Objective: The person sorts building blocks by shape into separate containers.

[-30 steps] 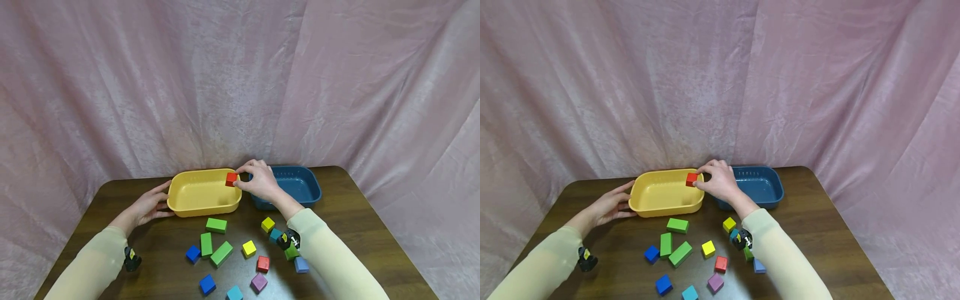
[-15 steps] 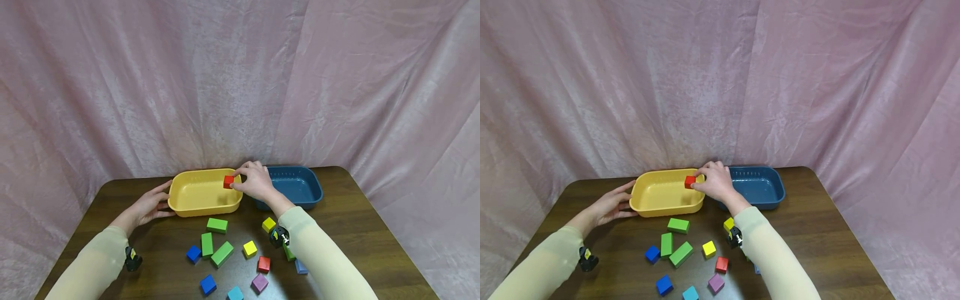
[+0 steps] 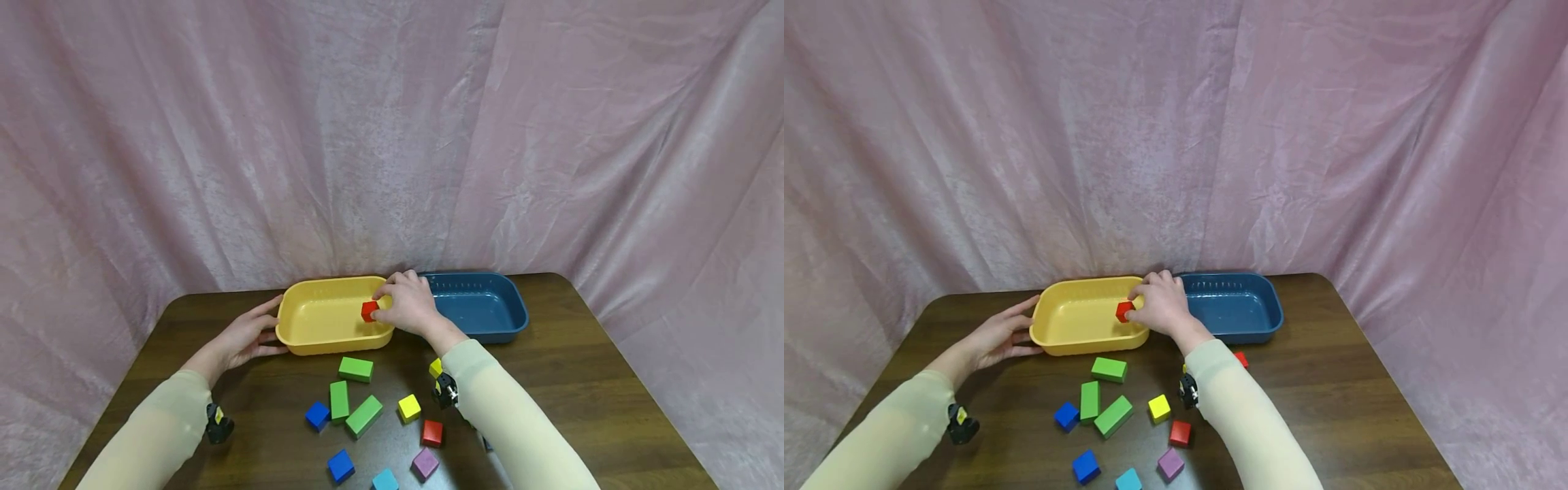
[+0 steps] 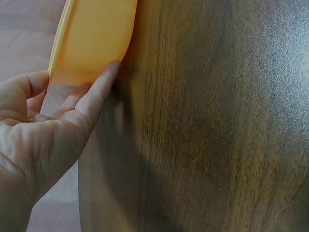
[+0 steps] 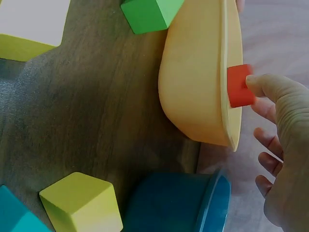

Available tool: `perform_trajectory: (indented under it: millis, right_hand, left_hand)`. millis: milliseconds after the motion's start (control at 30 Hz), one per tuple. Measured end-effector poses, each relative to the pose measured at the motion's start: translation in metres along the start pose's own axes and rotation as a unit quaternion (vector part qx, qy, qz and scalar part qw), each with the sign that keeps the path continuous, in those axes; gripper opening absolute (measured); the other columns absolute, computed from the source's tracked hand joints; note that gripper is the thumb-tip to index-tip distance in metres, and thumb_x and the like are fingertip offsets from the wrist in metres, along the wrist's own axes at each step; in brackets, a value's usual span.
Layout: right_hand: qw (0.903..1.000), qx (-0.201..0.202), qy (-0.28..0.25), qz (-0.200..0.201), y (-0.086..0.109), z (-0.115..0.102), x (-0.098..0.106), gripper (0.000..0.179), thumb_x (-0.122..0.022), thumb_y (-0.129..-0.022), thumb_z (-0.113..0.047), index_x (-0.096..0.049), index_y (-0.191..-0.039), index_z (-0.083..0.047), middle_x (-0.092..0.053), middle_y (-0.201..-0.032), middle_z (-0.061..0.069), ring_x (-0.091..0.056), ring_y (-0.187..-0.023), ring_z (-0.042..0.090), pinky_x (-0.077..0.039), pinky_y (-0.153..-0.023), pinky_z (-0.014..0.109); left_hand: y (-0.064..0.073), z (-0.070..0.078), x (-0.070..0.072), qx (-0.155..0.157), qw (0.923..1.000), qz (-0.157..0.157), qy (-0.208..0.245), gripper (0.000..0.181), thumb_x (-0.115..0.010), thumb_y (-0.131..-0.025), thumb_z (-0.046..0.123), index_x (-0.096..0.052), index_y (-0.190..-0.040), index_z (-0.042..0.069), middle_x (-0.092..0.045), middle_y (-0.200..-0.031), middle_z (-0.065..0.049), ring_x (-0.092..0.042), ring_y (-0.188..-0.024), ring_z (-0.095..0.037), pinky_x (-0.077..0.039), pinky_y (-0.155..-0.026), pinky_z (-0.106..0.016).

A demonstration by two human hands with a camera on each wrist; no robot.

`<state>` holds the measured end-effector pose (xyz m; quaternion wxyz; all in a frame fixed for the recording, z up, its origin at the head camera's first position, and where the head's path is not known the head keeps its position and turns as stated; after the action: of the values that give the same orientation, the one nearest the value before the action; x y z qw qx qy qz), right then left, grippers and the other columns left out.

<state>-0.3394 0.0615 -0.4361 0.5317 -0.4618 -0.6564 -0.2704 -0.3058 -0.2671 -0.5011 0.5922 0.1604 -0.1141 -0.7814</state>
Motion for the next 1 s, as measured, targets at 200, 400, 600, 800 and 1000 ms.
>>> perform_trajectory:
  millis: [200, 400, 600, 800, 1000]
  right_hand:
    - [0.9998, 0.01, -0.014, 0.002, 0.005, -0.001, 0.004, 0.042, -0.073, -0.089, -0.052, -0.074, -0.124, -0.03, -0.058, -0.128, -0.003, -0.042, -0.121, 0.022, -0.037, -0.096, 0.042]
    - [0.9983, 0.027, -0.046, 0.022, 0.017, -0.001, 0.019, 0.038, -0.074, -0.09, -0.048, -0.074, -0.123, -0.03, -0.059, -0.124, -0.004, -0.046, -0.113, 0.02, -0.039, -0.09, 0.039]
    - [0.997, 0.051, -0.047, 0.035, 0.03, 0.001, 0.036, 0.043, -0.074, -0.09, -0.048, -0.072, -0.127, -0.026, -0.062, -0.126, -0.004, -0.05, -0.113, 0.02, -0.042, -0.094, 0.042]
    - [0.9937, 0.071, -0.067, 0.056, 0.043, 0.005, 0.054, 0.041, -0.077, -0.09, -0.042, -0.073, -0.126, -0.023, -0.063, -0.125, -0.003, -0.052, -0.114, 0.02, -0.044, -0.098, 0.045]
    - [0.9927, 0.073, -0.062, 0.073, 0.057, 0.012, 0.069, 0.038, -0.077, -0.09, -0.042, -0.074, -0.124, -0.024, -0.063, -0.124, -0.003, -0.052, -0.117, 0.021, -0.045, -0.102, 0.046]
  left_hand:
    - [-0.002, 0.001, -0.002, -0.002, 1.0, 0.0, -0.003, 0.07, -0.042, -0.109, 0.011, -0.006, -0.166, 0.028, -0.014, -0.165, -0.025, -0.057, -0.125, -0.038, -0.051, -0.099, -0.056]
    - [-0.002, 0.003, -0.001, -0.002, 1.0, 0.001, -0.004, 0.07, -0.042, -0.109, 0.011, -0.006, -0.166, 0.028, -0.017, -0.164, -0.024, -0.059, -0.122, -0.036, -0.052, -0.098, -0.057]
    - [-0.002, 0.003, -0.003, -0.006, 1.0, -0.002, -0.005, 0.07, -0.042, -0.109, 0.01, -0.006, -0.166, 0.027, -0.016, -0.164, -0.025, -0.06, -0.121, -0.035, -0.052, -0.098, -0.056]
    - [-0.002, 0.002, -0.002, -0.005, 1.0, -0.005, -0.003, 0.07, -0.042, -0.109, 0.011, -0.005, -0.166, 0.028, -0.019, -0.162, -0.025, -0.061, -0.121, -0.035, -0.052, -0.098, -0.057]
    - [-0.003, 0.003, -0.001, -0.004, 1.0, -0.005, -0.001, 0.07, -0.042, -0.109, 0.011, -0.005, -0.166, 0.027, -0.017, -0.163, -0.025, -0.062, -0.119, -0.034, -0.053, -0.097, -0.056]
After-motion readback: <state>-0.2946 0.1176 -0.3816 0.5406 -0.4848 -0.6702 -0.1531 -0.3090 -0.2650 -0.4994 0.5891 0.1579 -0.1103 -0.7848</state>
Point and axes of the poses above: each hand's wrist, its own y-axis away from the middle knuckle, its own x-axis out of the back of the hand, z = x × y, the point moved 5 cm from there along -y, towards the middle knuckle
